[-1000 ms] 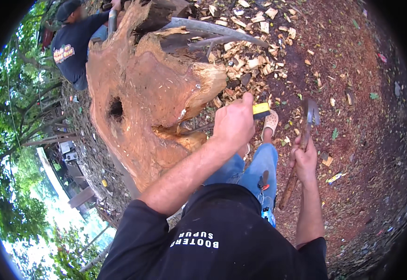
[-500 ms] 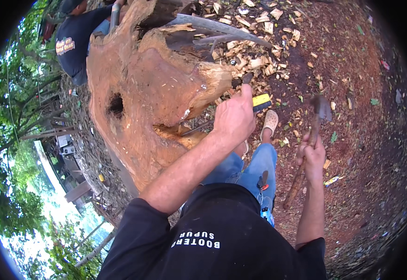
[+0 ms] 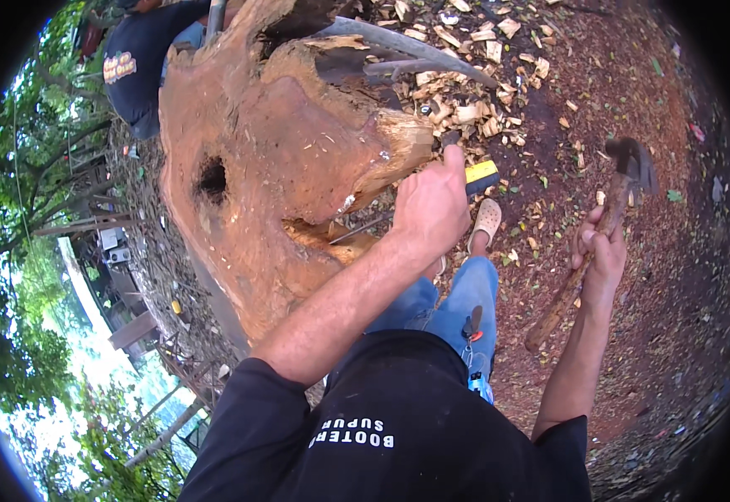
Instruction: The person carves into a wooden slab by holding a chisel against a groove and striking it repeatedly with a small axe.
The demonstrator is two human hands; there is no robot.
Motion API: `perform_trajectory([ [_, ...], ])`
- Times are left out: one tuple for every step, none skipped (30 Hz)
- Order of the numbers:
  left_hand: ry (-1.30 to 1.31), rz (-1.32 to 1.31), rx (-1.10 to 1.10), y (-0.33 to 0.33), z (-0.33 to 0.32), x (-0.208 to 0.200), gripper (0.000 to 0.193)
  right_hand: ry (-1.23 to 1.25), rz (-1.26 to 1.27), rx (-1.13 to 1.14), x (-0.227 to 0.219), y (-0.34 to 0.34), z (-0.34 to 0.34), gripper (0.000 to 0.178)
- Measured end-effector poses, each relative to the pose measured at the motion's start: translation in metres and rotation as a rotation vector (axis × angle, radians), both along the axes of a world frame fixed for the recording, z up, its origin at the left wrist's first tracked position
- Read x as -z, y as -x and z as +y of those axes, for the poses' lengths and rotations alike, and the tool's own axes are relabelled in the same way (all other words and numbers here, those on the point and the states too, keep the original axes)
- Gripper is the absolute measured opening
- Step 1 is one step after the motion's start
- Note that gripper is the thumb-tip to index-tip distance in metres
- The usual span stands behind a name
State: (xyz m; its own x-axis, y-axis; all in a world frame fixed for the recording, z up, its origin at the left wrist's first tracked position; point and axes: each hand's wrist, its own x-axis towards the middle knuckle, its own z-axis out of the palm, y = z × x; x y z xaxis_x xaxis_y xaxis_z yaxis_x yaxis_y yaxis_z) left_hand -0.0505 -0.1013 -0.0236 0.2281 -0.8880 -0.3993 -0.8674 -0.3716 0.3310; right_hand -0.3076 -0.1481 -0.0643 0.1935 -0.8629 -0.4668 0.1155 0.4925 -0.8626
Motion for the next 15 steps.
perform_trajectory([
  [-0.002, 0.001, -0.002, 0.0, 0.0, -0.001, 0.033, -0.001, -0.043, 0.061, -0.002, -0.003, 0.0, 0.028],
  [-0.015, 0.013, -0.013, 0.001, 0.0, -0.001, 0.033, -0.016, 0.052, 0.002, -0.004, -0.014, 0.008, 0.027],
  [-0.029, 0.024, -0.025, 0.002, 0.0, -0.001, 0.033, -0.032, 0.147, -0.057, -0.005, -0.03, 0.021, 0.026],
  [-0.029, 0.02, -0.03, 0.0, 0.002, -0.001, 0.033, 0.119, 0.17, -0.276, 0.0, -0.044, 0.038, 0.024],
  [-0.011, 0.025, -0.024, 0.0, 0.003, 0.0, 0.033, 0.268, 0.206, -0.487, 0.0, -0.049, 0.049, 0.023],
  [0.008, 0.031, -0.019, 0.001, 0.004, 0.001, 0.034, 0.265, 0.216, -0.484, -0.003, -0.045, 0.047, 0.023],
  [0.008, 0.027, -0.024, 0.001, 0.006, 0.0, 0.034, 0.091, 0.18, -0.517, -0.007, -0.046, 0.042, 0.022],
  [0.019, 0.022, -0.013, 0.002, 0.008, -0.001, 0.035, -0.083, 0.145, -0.548, -0.009, -0.047, 0.038, 0.021],
  [0.03, 0.018, -0.003, 0.002, 0.009, -0.001, 0.036, -0.154, 0.083, -0.431, -0.003, -0.042, 0.039, 0.022],
  [0.029, 0.014, -0.008, 0.001, 0.011, -0.001, 0.036, -0.154, 0.08, -0.437, -0.003, -0.038, 0.036, 0.022],
  [0.027, 0.016, -0.011, 0.0, 0.012, -0.001, 0.036, -0.143, 0.038, -0.28, -0.006, -0.036, 0.032, 0.023],
  [0.025, 0.018, -0.014, -0.001, 0.013, -0.002, 0.037, -0.133, -0.005, -0.123, -0.007, -0.034, 0.029, 0.024],
  [0.029, 0.027, -0.01, 0.003, 0.011, -0.002, 0.037, -0.113, -0.136, 0.005, 0.001, -0.029, 0.035, 0.026],
  [0.018, 0.023, -0.013, 0.005, 0.011, -0.002, 0.037, -0.113, -0.139, 0.004, 0.006, -0.034, 0.05, 0.026],
  [0.006, 0.018, -0.017, 0.006, 0.011, -0.002, 0.037, -0.095, -0.045, -0.119, 0.007, -0.042, 0.071, 0.027],
])
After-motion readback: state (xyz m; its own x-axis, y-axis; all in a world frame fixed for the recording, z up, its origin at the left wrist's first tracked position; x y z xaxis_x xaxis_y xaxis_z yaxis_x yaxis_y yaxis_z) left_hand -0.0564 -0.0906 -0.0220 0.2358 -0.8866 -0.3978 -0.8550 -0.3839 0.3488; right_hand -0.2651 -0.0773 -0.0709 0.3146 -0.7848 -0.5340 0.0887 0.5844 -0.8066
